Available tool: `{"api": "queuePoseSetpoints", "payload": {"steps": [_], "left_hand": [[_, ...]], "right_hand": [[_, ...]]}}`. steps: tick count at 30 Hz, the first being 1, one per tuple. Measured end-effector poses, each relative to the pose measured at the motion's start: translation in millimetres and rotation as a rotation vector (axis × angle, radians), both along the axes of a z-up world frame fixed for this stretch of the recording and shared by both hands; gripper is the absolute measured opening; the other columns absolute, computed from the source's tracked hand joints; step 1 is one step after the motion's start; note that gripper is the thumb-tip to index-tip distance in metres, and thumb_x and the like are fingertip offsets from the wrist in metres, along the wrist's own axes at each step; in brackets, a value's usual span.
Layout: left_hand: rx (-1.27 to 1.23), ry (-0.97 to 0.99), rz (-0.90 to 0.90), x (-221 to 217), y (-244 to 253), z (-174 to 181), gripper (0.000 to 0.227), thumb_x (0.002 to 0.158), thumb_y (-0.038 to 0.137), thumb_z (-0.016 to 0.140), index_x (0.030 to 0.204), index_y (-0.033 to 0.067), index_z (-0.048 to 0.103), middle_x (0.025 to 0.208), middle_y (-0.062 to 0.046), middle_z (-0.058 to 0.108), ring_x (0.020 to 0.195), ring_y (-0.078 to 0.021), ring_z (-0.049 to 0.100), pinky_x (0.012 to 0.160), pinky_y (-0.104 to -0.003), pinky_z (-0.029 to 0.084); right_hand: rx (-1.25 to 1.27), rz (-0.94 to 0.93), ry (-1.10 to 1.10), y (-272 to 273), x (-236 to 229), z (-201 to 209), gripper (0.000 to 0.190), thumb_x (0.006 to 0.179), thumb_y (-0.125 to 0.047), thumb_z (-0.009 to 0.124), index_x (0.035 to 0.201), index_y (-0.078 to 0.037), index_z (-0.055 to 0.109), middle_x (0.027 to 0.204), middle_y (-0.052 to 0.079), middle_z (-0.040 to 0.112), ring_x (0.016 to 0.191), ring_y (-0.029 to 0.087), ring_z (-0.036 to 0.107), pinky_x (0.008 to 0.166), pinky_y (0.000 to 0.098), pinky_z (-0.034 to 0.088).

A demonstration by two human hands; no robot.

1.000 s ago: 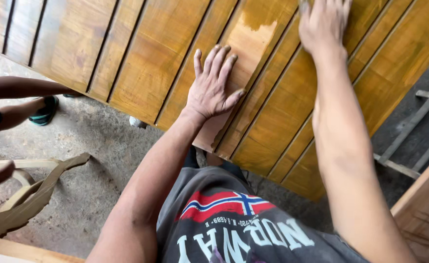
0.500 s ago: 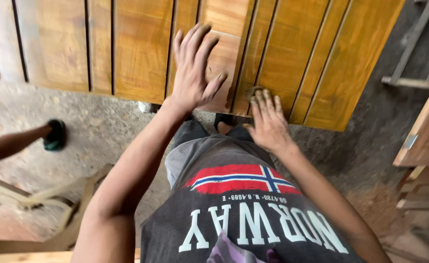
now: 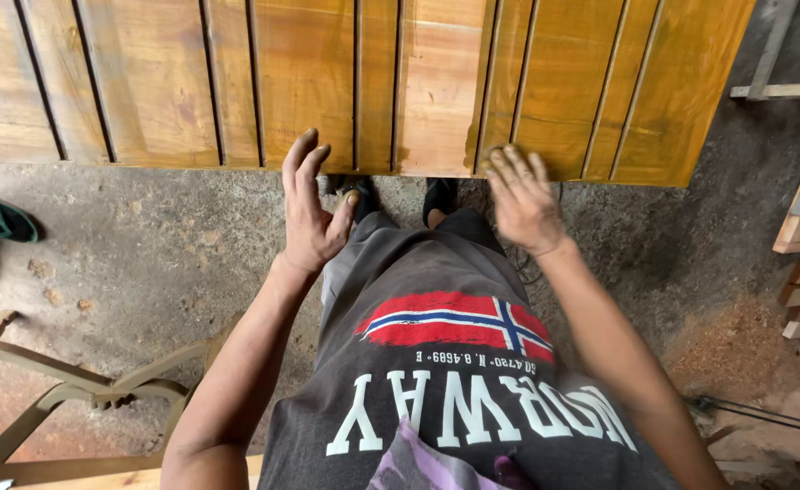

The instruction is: The person wipes the surface of a wooden door with a cloth, moving across different sections and edges. The person uses a small abrasive pad to scrub specific areas of the door surface.

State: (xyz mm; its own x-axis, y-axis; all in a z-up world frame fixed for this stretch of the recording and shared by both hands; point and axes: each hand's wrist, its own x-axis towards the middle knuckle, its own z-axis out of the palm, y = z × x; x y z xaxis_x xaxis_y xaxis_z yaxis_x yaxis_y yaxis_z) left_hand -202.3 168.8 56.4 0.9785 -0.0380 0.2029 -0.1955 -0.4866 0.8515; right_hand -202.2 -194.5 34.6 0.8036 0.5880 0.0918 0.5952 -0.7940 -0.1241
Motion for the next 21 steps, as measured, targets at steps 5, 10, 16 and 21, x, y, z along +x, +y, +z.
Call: {"api": "queuePoseSetpoints", "payload": {"steps": [5, 10, 16, 21], "left_hand": [[-0.043, -0.018, 0.018, 5, 6, 5, 0.06, 0.103, 0.032, 0.07, 0.149, 0.0011, 0.045, 0.159, -0.025, 0.04, 0.148, -0.0426, 0.045, 0.124, -0.05, 0.042], [-0.07, 0.004, 0.057, -6, 15, 3, 0.056, 0.102, 0.025, 0.071, 0.147, 0.0009, 0.048, 0.157, -0.025, 0.041, 0.148, -0.0431, 0.045, 0.124, -0.05, 0.042], [-0.055, 0.077, 0.125, -22, 25, 1, 0.052, 0.099, 0.014, 0.072, 0.144, 0.0019, 0.05, 0.156, -0.025, 0.043, 0.147, -0.0438, 0.045, 0.122, -0.05, 0.043], [-0.041, 0.031, 0.155, -29, 42, 1, 0.052, 0.098, 0.008, 0.071, 0.144, 0.0014, 0.049, 0.156, -0.027, 0.04, 0.144, -0.0442, 0.047, 0.119, -0.049, 0.046]], "right_hand": [[0.045, -0.052, -0.125, -29, 7, 26, 0.026, 0.097, 0.003, 0.064, 0.118, -0.003, 0.077, 0.122, 0.012, 0.076, 0.117, 0.029, 0.068, 0.107, 0.0464, 0.046], [0.306, -0.106, -0.136, 31, 21, 18, 0.016, 0.093, 0.008, 0.069, 0.104, -0.001, 0.075, 0.108, 0.013, 0.073, 0.103, 0.028, 0.069, 0.098, 0.0433, 0.053], [0.428, 0.177, 0.049, 99, 47, 9, 0.014, 0.09, 0.006, 0.074, 0.099, -0.004, 0.076, 0.099, 0.012, 0.071, 0.097, 0.027, 0.068, 0.091, 0.0404, 0.054], [0.372, 0.167, 0.04, 95, 51, 27, 0.013, 0.086, 0.005, 0.077, 0.094, -0.005, 0.078, 0.092, 0.01, 0.07, 0.09, 0.025, 0.065, 0.087, 0.0428, 0.051]]}}
